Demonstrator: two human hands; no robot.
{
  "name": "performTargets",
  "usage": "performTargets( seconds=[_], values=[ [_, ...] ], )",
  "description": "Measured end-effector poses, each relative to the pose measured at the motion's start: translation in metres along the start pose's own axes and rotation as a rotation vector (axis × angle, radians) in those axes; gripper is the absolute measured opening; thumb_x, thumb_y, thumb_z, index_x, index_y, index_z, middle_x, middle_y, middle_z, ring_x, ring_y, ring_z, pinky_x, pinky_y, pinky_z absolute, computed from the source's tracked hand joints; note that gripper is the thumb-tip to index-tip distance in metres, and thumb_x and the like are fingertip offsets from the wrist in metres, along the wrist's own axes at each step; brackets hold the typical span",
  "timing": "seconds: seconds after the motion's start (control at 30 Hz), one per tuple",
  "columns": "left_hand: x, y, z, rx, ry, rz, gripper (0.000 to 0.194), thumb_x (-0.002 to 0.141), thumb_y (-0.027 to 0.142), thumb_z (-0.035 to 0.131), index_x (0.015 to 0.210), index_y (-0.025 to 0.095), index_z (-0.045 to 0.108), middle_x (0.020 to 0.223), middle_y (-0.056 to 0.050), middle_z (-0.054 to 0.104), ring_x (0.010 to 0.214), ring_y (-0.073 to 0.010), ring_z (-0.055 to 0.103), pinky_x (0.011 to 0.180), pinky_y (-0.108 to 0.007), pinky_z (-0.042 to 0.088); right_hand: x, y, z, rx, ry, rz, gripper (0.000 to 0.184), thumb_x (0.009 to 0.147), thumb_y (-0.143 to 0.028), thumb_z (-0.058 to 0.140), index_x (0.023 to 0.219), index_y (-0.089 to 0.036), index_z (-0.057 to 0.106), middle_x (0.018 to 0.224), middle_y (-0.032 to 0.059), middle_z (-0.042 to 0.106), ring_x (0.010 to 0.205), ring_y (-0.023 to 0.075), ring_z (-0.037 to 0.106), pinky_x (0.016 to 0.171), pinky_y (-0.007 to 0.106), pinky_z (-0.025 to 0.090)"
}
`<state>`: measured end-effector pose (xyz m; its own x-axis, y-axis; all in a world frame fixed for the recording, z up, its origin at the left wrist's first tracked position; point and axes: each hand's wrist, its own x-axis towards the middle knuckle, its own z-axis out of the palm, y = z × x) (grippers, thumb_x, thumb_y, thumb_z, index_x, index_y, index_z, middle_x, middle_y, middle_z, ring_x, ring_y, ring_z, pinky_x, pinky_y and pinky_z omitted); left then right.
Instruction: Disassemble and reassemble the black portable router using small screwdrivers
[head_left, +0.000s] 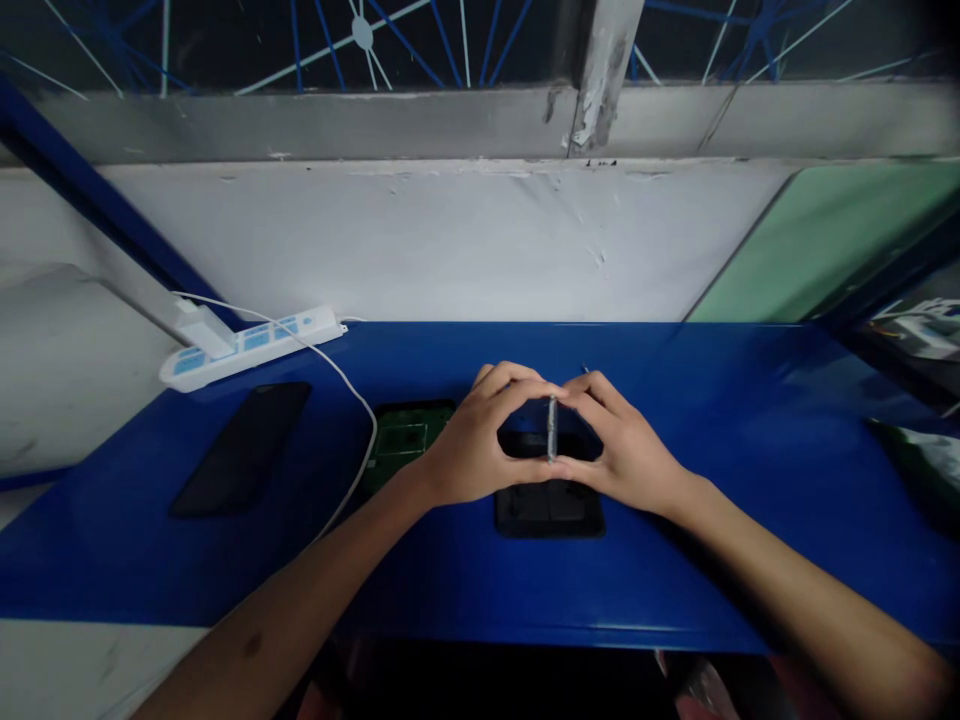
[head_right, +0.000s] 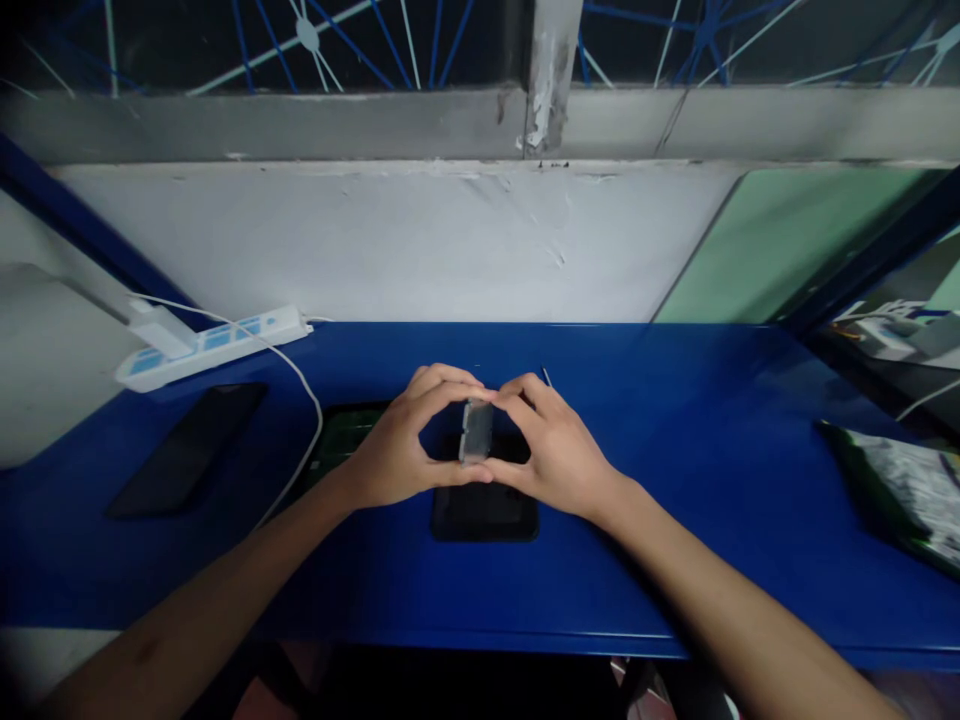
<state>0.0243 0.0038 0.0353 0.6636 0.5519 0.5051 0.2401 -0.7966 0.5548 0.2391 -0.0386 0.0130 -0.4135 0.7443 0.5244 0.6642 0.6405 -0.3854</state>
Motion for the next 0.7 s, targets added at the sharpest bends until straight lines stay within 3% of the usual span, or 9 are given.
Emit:
performTargets(
  seconds=[0.23,0.7],
  values=[
    [0.003,-0.019,-0.012,-0.005,0.001,-0.017,0.058,0.075,0.040,0.084,0.124,0.028,0.056,0.120,-0.006,0.060,0.111,-0.0268,0.056,0.091,-0.043,0.051,0.001,0.005,-0.003,-0.084,-0.023,0.068,0.058,0.088,-0.051,0.065,0.133,-0.016,0.053,0.113,0.0154,0.056,0.102,0.0300,0.059,0.084,0.049,0.056],
    [0.000,-0.032,-0.007,0.517,-0.018,0.108,0.051,0.077,0.041,0.082,0.115,0.019,0.057,0.109,-0.008,0.063,0.101,-0.0283,0.056,0.085,-0.043,0.049,0.002,0.009,-0.006,-0.150,-0.040,0.097,0.059,0.089,-0.047,0.066,0.140,-0.020,0.051,0.114,0.0137,0.056,0.102,0.0297,0.058,0.084,0.049,0.055]
  ],
)
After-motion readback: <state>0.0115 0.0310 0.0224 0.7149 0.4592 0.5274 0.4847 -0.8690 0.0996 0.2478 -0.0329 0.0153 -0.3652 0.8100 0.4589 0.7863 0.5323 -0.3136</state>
